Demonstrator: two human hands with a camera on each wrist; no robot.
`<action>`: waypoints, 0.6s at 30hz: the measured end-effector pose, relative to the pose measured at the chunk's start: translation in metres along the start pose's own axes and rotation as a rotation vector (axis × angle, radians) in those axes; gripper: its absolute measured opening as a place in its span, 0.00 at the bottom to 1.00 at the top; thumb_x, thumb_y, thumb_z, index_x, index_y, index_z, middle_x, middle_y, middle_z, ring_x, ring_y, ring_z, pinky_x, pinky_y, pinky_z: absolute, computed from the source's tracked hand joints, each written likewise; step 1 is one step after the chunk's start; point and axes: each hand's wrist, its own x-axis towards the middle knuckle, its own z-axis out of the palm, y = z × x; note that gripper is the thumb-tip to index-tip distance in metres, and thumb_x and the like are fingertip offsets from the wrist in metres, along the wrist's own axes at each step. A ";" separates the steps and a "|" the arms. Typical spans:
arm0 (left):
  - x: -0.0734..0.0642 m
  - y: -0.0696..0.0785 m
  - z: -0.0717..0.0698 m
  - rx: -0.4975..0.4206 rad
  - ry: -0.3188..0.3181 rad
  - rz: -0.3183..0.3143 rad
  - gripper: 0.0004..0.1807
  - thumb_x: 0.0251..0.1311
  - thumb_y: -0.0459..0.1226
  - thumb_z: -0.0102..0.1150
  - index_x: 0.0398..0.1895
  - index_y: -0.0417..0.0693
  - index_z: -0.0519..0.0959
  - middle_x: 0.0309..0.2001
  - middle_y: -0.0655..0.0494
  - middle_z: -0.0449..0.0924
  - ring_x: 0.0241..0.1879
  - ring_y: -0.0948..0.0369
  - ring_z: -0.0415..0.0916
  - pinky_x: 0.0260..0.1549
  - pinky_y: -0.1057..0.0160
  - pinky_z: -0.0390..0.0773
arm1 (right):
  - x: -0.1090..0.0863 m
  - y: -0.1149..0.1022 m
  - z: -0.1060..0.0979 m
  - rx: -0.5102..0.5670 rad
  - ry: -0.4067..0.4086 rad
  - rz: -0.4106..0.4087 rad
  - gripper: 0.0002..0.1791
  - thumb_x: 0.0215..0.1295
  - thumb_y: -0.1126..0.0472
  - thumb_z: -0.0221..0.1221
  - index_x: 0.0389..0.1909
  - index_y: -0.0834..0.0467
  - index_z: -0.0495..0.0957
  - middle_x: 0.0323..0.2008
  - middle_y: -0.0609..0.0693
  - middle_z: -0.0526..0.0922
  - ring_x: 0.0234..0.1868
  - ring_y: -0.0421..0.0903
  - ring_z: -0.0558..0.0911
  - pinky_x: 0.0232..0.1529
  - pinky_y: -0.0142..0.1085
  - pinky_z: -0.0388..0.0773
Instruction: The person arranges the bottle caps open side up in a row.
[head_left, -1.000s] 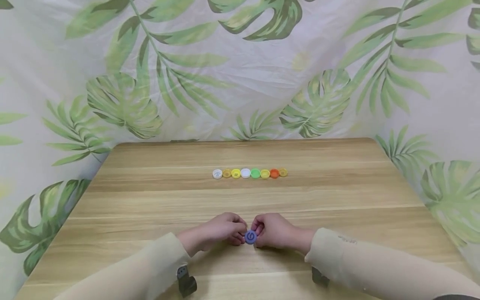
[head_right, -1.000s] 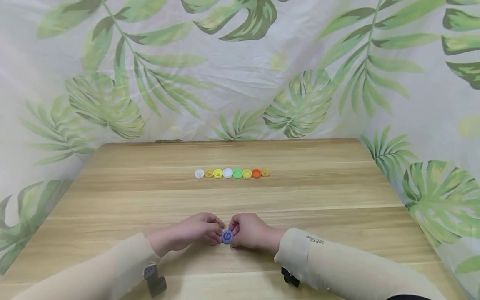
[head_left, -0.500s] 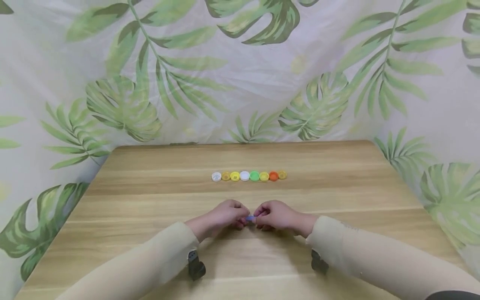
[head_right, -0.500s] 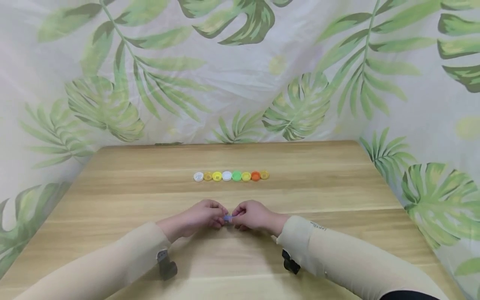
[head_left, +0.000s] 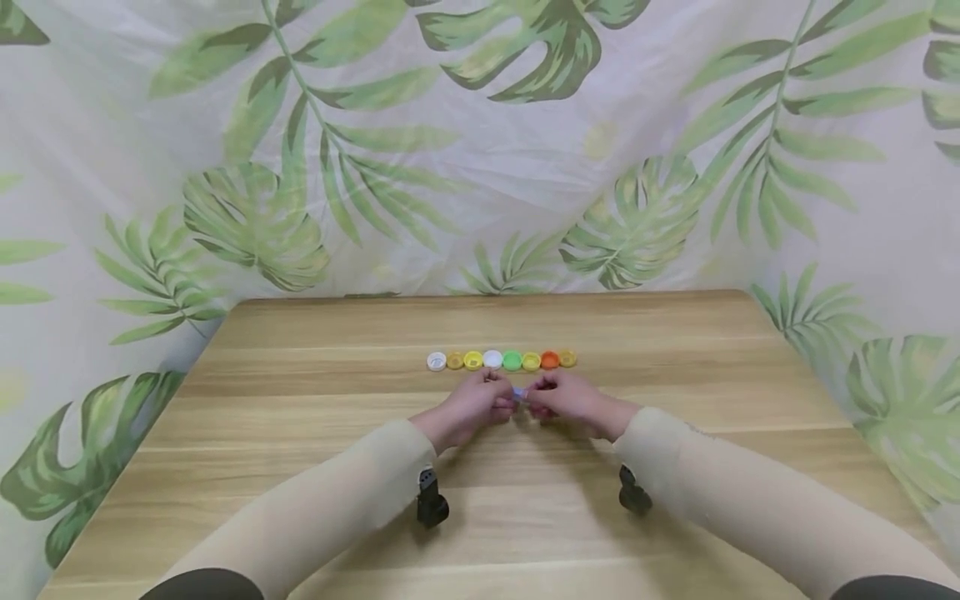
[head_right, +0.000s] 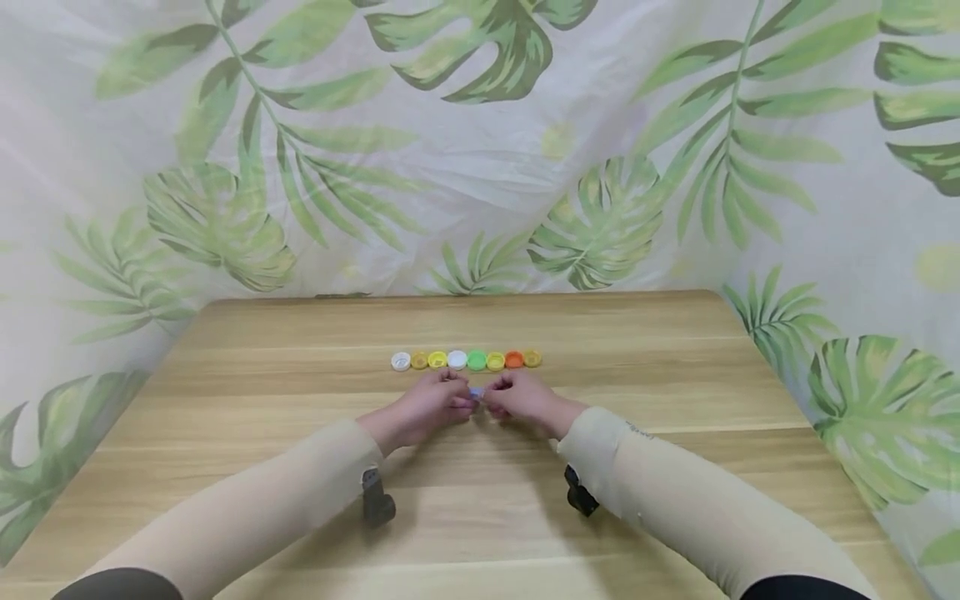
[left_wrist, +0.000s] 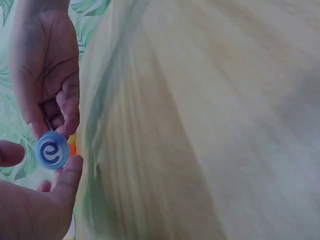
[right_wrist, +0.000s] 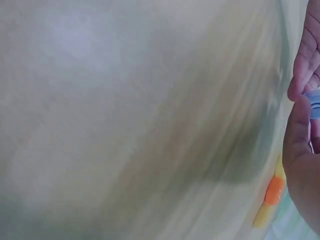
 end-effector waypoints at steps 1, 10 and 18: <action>0.002 0.001 0.001 -0.022 0.008 0.009 0.08 0.72 0.29 0.48 0.50 0.36 0.67 0.50 0.41 0.74 0.53 0.47 0.78 0.59 0.52 0.80 | 0.002 -0.001 -0.002 0.013 0.015 -0.003 0.08 0.75 0.67 0.58 0.45 0.70 0.77 0.35 0.54 0.81 0.35 0.44 0.79 0.42 0.37 0.83; 0.020 0.014 0.020 -0.068 0.024 0.094 0.08 0.71 0.30 0.47 0.49 0.35 0.69 0.46 0.46 0.74 0.43 0.57 0.76 0.56 0.53 0.80 | 0.011 -0.009 -0.025 0.097 0.135 -0.049 0.09 0.73 0.71 0.55 0.49 0.73 0.74 0.38 0.56 0.81 0.36 0.43 0.81 0.46 0.40 0.85; 0.036 0.028 0.040 -0.096 0.008 0.094 0.17 0.71 0.30 0.46 0.55 0.26 0.74 0.44 0.51 0.76 0.43 0.60 0.74 0.58 0.56 0.78 | 0.022 -0.009 -0.044 0.023 0.239 -0.052 0.08 0.73 0.72 0.54 0.49 0.72 0.73 0.39 0.58 0.81 0.35 0.45 0.83 0.43 0.38 0.86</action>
